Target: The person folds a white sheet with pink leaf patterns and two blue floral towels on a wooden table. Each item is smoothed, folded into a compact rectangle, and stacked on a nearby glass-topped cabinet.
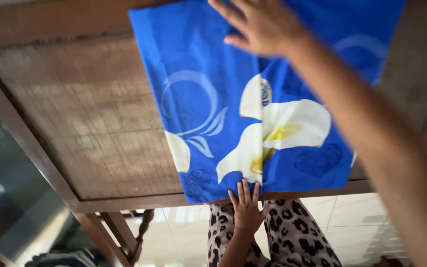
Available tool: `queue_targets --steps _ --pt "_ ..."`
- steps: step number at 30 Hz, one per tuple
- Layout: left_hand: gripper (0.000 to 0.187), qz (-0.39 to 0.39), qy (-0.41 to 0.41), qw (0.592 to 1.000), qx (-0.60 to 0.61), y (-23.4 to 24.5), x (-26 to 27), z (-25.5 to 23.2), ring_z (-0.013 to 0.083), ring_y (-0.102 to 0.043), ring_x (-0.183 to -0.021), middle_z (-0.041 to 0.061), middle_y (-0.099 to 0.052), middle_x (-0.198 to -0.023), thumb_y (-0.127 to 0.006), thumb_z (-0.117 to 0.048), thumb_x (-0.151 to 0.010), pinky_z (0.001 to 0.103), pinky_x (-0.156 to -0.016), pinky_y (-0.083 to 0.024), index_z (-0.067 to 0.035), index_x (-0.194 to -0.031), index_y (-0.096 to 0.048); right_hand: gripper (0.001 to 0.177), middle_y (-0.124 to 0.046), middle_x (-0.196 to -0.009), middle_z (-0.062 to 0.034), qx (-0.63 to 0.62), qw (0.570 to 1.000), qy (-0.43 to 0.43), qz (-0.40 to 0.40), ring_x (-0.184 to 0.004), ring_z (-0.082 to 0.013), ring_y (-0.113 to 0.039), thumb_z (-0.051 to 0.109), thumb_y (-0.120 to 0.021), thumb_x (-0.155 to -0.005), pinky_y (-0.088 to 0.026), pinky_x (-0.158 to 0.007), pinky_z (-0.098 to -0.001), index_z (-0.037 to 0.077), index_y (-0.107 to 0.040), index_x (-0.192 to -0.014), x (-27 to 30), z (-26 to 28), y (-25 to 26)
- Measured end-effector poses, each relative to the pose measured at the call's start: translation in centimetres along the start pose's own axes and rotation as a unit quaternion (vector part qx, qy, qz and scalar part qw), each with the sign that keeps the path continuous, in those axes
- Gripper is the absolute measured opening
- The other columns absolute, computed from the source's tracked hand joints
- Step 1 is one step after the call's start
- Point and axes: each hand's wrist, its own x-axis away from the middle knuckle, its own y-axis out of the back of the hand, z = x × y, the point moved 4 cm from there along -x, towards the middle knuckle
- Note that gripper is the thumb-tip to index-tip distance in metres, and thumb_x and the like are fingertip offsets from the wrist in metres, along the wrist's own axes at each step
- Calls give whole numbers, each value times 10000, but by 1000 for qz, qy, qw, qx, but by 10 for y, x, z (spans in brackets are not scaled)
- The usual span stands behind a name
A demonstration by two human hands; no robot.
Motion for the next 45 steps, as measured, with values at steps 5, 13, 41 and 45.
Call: queue_targets --steps 5,13,41,45 --pt "919 59 -83 994 -33 26 -13 2 555 -175 -1445 384 -139 -1585 -415 -701 -968 723 -1117 -118 -48 -1590 -236 556 -385 -1658 -224 -88 938 -221 -251 -1558 -467 -360 165 -573 -1083 -257 -1316 -580 1 -400 -1586 157 81 22" --pt "739 -146 -224 941 -207 177 -205 -8 464 -285 -1489 261 -261 -1631 -490 -564 -988 668 -1165 -259 -30 -1500 -479 553 -484 -1392 -325 22 769 -599 -222 -1247 -485 -484 253 -619 -1030 -409 -1040 -554 -65 -451 -1451 424 193 -38" --pt "261 -186 -369 910 -21 361 -472 -227 402 -635 -1067 182 -629 -1185 -576 113 -866 491 -910 -530 -55 -1043 -670 194 -731 -907 -130 -260 602 -679 -331 -809 -197 -720 108 -724 -958 -531 -592 -302 -38 -637 -1053 565 178 -36" --pt "358 -237 -387 885 108 394 -429 -198 343 -655 -1078 165 -624 -1176 -572 173 -777 415 -906 -559 -51 -1003 -737 130 -716 -902 -98 -234 674 -625 -316 -770 -174 -697 35 -698 -889 -538 -579 -298 1 -630 -994 552 216 -21"
